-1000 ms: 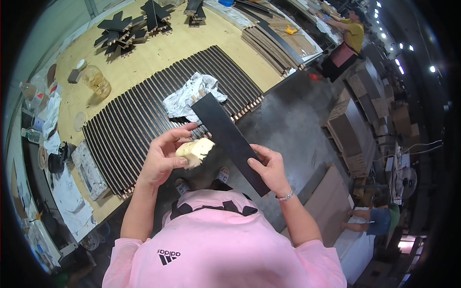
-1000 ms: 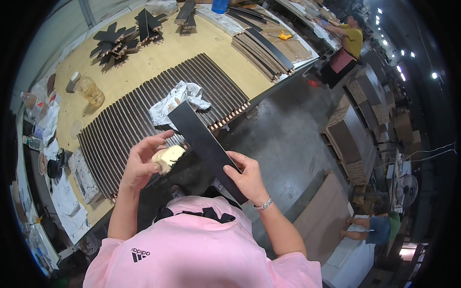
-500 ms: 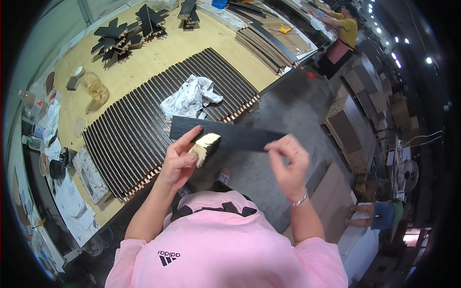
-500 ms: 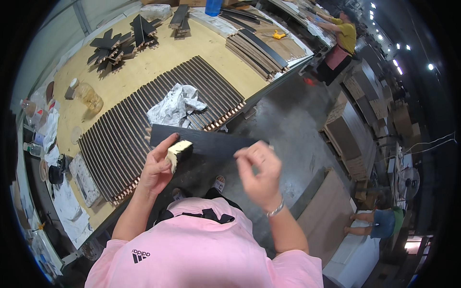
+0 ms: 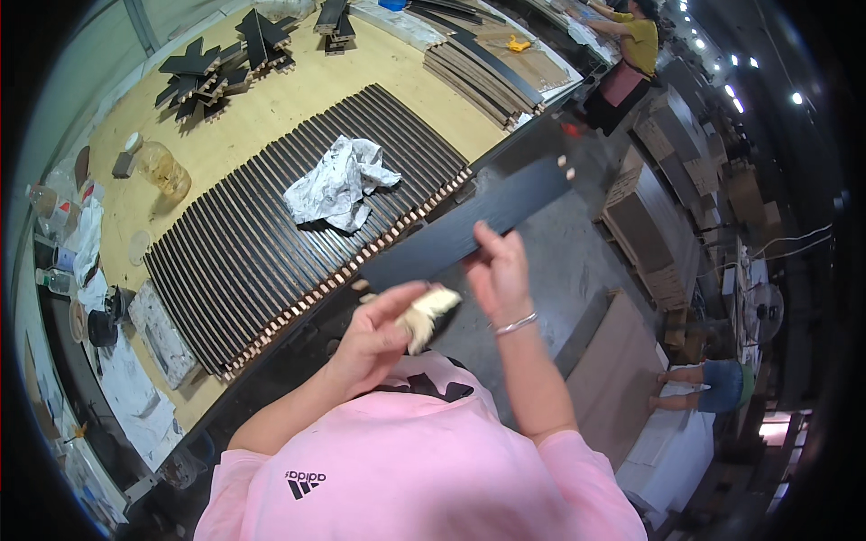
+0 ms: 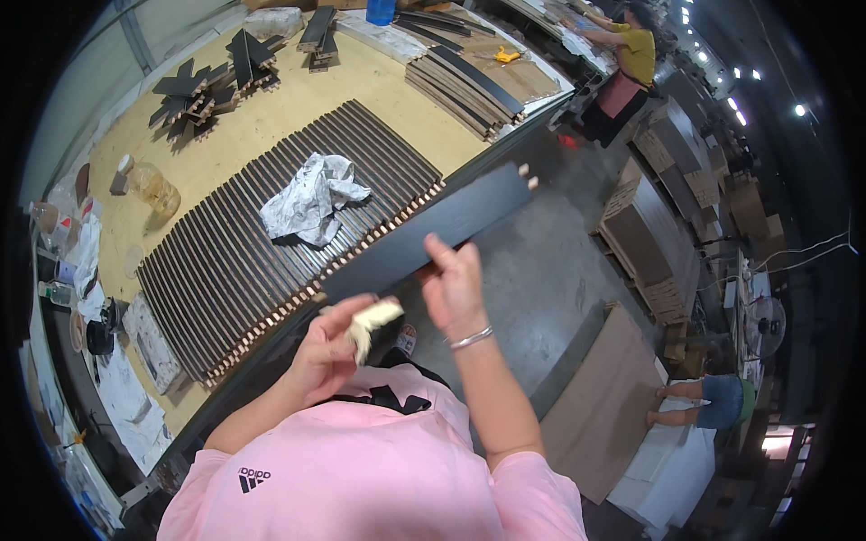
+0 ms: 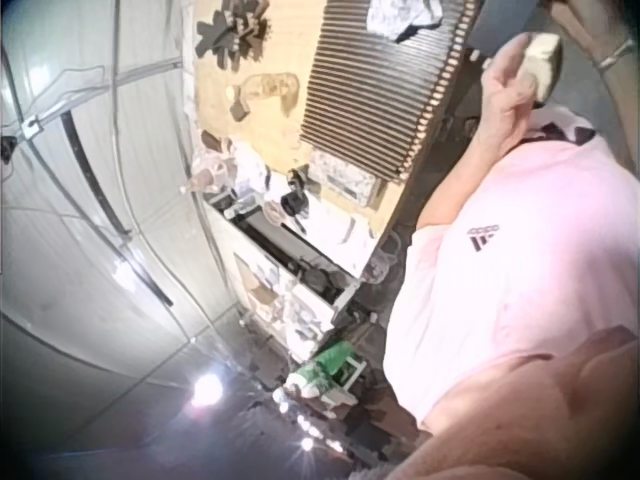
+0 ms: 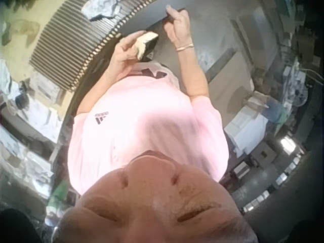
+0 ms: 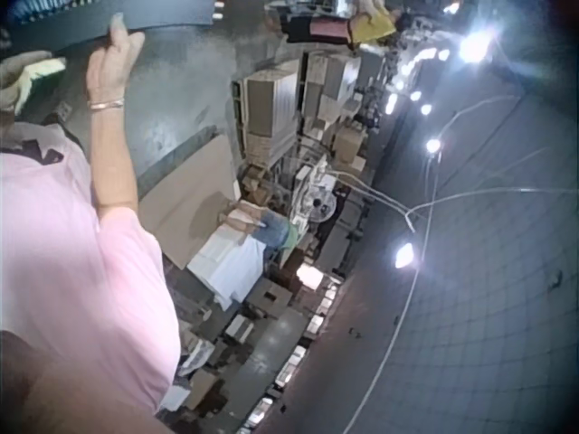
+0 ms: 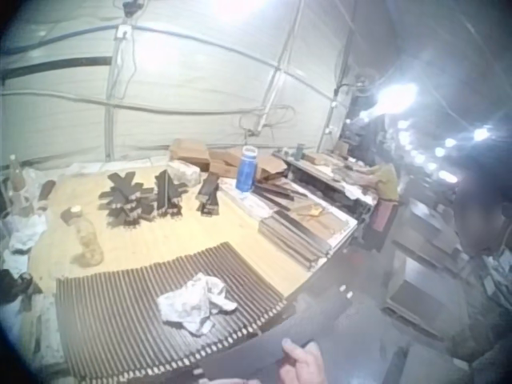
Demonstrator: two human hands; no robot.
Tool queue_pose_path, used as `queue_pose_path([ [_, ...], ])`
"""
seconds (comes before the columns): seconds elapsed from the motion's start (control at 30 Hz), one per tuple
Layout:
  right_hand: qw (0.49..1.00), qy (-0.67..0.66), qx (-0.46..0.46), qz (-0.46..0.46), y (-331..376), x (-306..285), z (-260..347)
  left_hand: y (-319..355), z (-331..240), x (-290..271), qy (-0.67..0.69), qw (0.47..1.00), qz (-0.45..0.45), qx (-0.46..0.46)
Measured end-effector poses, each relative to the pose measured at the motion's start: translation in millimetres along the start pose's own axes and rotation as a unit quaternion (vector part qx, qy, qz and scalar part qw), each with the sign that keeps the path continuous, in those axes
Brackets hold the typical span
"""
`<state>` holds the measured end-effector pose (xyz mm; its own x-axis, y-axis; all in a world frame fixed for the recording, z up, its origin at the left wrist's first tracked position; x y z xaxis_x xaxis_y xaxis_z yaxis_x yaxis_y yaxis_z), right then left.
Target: The person cleans dark wooden slats by hand. The person uses a small yellow sponge to apply a liquid from a bottle onto the wood, then wipes each slat with a white cloth.
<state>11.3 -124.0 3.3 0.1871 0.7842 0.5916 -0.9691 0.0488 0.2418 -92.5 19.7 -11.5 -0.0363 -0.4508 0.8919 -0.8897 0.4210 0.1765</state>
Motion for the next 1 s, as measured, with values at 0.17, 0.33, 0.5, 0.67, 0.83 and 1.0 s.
queue_pose_path([
  [0.17,0.983,0.154,-0.051,0.083,-11,-11,50,15,-32,7,-0.046,0.993,0.068,0.09],
  [0.33,0.98,0.172,-0.027,0.099,-1,-14,49,2,-89,22,-0.36,0.896,0.021,0.259],
  [0.5,0.964,0.227,0.059,0.127,23,0,23,5,-96,62,-0.674,0.638,0.009,0.373],
  [0.67,0.943,0.288,0.062,0.155,35,15,20,12,-50,93,-0.721,0.54,0.133,0.413],
  [0.83,0.929,0.33,0.078,0.15,47,9,23,-3,-95,87,-0.745,0.483,0.051,0.456],
  [1.0,0.925,0.344,0.082,0.141,51,0,19,8,-82,96,-0.742,0.48,0.096,0.458],
])
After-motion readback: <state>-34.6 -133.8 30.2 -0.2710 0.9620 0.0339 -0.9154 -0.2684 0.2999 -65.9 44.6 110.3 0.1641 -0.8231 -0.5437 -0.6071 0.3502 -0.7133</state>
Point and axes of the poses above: each hand's wrist, its own y-axis away from the middle knuckle, its own x-axis out of the palm, z = x × y, the point moved 10 cm from there along -y, towards the middle knuckle, and after that the axes turned 2 degrees about -z, right-handed, at the moved point
